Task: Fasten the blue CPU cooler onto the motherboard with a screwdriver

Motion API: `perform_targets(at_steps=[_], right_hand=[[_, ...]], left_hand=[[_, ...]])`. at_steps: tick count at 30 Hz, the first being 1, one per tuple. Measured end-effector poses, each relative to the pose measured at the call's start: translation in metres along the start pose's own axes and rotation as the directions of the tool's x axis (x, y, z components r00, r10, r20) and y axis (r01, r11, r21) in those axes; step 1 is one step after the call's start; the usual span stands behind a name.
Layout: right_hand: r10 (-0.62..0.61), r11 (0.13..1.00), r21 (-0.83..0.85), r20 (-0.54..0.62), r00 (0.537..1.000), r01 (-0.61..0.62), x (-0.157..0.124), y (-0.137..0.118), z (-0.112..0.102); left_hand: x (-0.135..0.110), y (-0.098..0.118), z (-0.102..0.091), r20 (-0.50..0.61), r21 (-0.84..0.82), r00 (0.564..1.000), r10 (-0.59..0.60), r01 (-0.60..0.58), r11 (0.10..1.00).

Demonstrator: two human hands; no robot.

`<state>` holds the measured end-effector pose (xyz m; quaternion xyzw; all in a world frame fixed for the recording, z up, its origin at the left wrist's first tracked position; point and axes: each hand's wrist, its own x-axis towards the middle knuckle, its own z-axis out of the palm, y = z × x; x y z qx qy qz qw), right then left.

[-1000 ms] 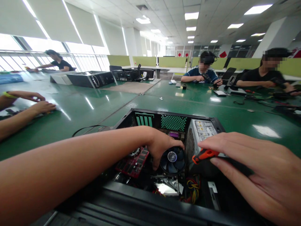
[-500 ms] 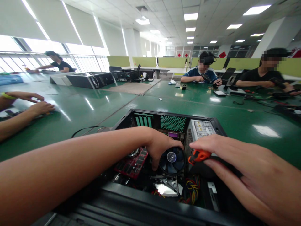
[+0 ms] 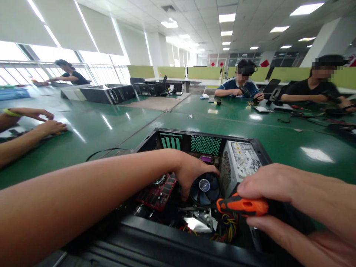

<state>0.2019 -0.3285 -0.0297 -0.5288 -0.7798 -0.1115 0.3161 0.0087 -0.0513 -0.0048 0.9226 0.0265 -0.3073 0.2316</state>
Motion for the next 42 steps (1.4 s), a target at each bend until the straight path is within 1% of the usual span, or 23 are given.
perform_targets(at_steps=[7,12,17,21,23,25,28,33,37,42], right_hand=[[-0.023,0.998,0.051,-0.001,1.000,0.023,0.002,0.006,-0.005],[-0.031,0.996,0.080,-0.003,1.000,0.031,0.002,0.001,-0.005],[-0.042,0.992,0.115,-0.012,0.999,0.043,0.002,-0.004,-0.005],[-0.062,0.989,0.134,-0.015,0.998,0.063,0.013,-0.010,-0.005],[-0.079,0.988,0.133,0.007,0.997,0.078,0.023,-0.013,-0.005],[-0.125,0.983,0.144,0.061,0.990,0.115,0.031,-0.015,-0.006],[-0.162,0.977,0.155,0.107,0.981,0.145,0.037,-0.019,-0.007],[-0.112,0.984,0.143,0.056,0.992,0.103,0.031,-0.018,-0.006],[-0.062,0.983,0.171,-0.031,0.998,0.066,0.021,-0.009,-0.003],[-0.049,0.982,0.181,-0.046,0.998,0.056,0.010,0.003,0.001]], left_hand=[[0.004,0.005,-0.006,-0.011,-0.004,1.000,-0.027,0.027,1.000],[0.004,0.006,-0.006,-0.012,-0.015,1.000,-0.015,0.015,1.000],[0.004,0.010,-0.008,-0.005,-0.029,1.000,-0.029,0.029,0.999],[0.003,0.012,-0.008,0.007,-0.023,0.999,-0.042,0.042,0.999],[0.002,0.011,-0.008,0.009,-0.020,0.999,-0.040,0.041,0.999],[0.002,0.009,-0.008,0.007,-0.020,0.999,-0.040,0.040,0.999],[0.002,0.007,-0.006,0.005,-0.028,1.000,-0.030,0.030,0.999],[0.003,0.007,-0.006,-0.010,-0.038,1.000,-0.026,0.026,0.999],[0.004,0.008,-0.007,-0.016,-0.048,1.000,-0.023,0.022,0.999],[0.003,0.009,-0.007,-0.007,-0.030,1.000,-0.025,0.024,0.999]])
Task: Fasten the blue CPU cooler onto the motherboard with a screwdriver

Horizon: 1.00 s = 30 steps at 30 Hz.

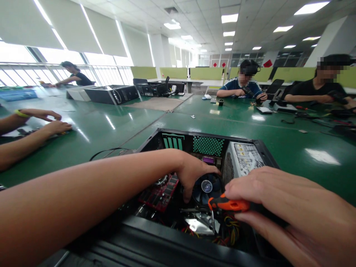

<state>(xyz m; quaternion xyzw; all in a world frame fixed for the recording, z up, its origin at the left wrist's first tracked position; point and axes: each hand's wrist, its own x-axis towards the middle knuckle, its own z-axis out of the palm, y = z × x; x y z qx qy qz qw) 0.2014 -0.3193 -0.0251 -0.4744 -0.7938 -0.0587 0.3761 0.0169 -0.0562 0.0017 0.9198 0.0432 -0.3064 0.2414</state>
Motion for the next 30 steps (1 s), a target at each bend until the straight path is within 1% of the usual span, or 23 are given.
perform_targets(at_steps=[9,20,25,30], right_hand=[[0.020,1.000,0.001,0.012,1.000,-0.020,0.000,0.012,0.002],[0.044,0.999,-0.001,0.020,0.999,-0.044,-0.002,0.019,-0.002],[0.055,0.998,0.004,0.022,0.998,-0.056,-0.006,0.016,-0.009],[0.060,0.998,-0.001,0.012,0.998,-0.060,-0.005,0.012,-0.018]], left_hand=[[0.000,0.000,-0.002,0.006,-0.002,1.000,-0.008,0.008,1.000],[0.000,0.002,-0.001,-0.003,-0.007,1.000,-0.006,0.006,1.000],[-0.001,0.007,0.000,-0.028,-0.028,0.999,0.023,-0.024,0.999],[-0.003,0.009,0.000,-0.023,-0.025,0.999,0.046,-0.046,0.999]])
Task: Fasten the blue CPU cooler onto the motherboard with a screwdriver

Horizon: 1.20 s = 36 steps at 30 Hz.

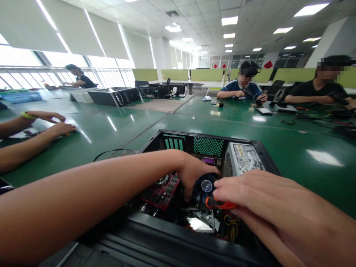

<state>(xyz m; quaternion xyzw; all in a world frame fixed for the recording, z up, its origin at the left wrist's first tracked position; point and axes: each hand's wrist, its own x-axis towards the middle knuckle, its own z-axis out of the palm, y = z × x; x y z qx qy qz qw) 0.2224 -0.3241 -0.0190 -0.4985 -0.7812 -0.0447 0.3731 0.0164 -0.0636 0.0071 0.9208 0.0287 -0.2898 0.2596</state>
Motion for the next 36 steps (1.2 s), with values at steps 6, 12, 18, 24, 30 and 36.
perform_targets(at_steps=[6,12,18,24,30,36], right_hand=[[0.011,1.000,-0.003,-0.004,1.000,-0.011,-0.001,0.000,-0.002],[0.029,1.000,-0.010,0.012,1.000,-0.029,-0.007,0.002,-0.010],[0.043,0.999,-0.014,0.007,0.999,-0.043,-0.012,-0.005,-0.022],[0.004,0.995,-0.096,0.083,0.997,0.004,0.020,-0.026,-0.034],[-0.085,0.965,-0.244,0.076,0.993,0.101,0.036,-0.033,-0.037],[-0.078,0.975,-0.203,0.089,0.993,0.094,0.039,-0.032,-0.037]], left_hand=[[-0.001,-0.002,0.002,-0.018,-0.005,1.000,-0.016,0.016,1.000],[0.002,-0.003,0.002,0.018,-0.026,1.000,-0.008,0.008,1.000],[0.006,-0.002,0.002,0.004,-0.028,1.000,-0.003,0.003,1.000],[0.006,0.006,0.000,0.025,-0.013,0.999,-0.023,0.023,1.000],[0.008,0.008,0.000,0.023,0.000,0.999,-0.043,0.043,0.999],[0.009,0.011,-0.002,0.029,-0.004,0.999,-0.043,0.043,0.999]])
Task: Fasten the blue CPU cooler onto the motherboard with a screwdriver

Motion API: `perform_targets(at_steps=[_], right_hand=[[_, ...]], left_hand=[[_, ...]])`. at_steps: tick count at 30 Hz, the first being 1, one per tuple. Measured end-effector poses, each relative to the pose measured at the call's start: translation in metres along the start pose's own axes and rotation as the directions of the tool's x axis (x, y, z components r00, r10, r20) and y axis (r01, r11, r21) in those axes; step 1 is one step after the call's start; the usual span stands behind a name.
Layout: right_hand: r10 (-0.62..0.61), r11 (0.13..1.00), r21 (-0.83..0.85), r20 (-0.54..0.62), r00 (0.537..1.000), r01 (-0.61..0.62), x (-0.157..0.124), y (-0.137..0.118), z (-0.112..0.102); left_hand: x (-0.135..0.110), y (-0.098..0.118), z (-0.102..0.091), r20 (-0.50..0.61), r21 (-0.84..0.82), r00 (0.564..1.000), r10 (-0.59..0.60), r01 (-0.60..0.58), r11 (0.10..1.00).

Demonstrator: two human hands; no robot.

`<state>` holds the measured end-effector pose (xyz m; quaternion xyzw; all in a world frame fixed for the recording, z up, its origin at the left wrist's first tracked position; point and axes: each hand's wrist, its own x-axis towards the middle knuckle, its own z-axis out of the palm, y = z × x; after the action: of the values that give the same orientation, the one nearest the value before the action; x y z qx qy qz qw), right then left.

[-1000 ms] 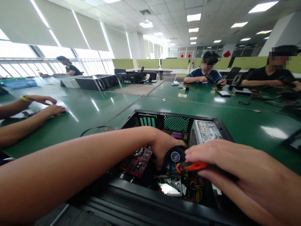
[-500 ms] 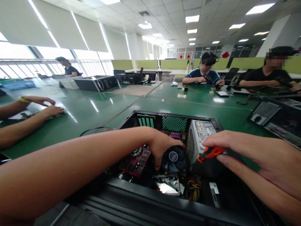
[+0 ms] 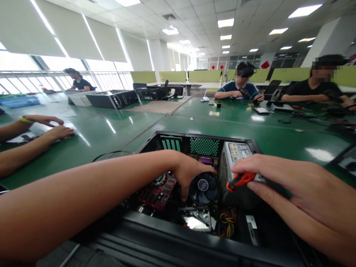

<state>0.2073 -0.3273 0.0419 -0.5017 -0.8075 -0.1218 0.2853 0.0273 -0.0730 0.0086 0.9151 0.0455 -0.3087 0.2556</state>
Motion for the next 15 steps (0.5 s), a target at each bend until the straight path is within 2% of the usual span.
perform_targets(at_steps=[9,15], right_hand=[[0.032,0.993,0.110,0.034,0.999,-0.035,0.0037,-0.0061,0.0020],[0.064,0.992,0.106,0.027,0.998,-0.067,0.0037,-0.0020,0.0054]], left_hand=[[-0.0027,-0.0010,0.0023,-0.010,-0.002,1.000,0.022,-0.022,1.000],[-0.0021,-0.0023,0.0024,-0.013,0.003,1.000,0.023,-0.023,1.000]])
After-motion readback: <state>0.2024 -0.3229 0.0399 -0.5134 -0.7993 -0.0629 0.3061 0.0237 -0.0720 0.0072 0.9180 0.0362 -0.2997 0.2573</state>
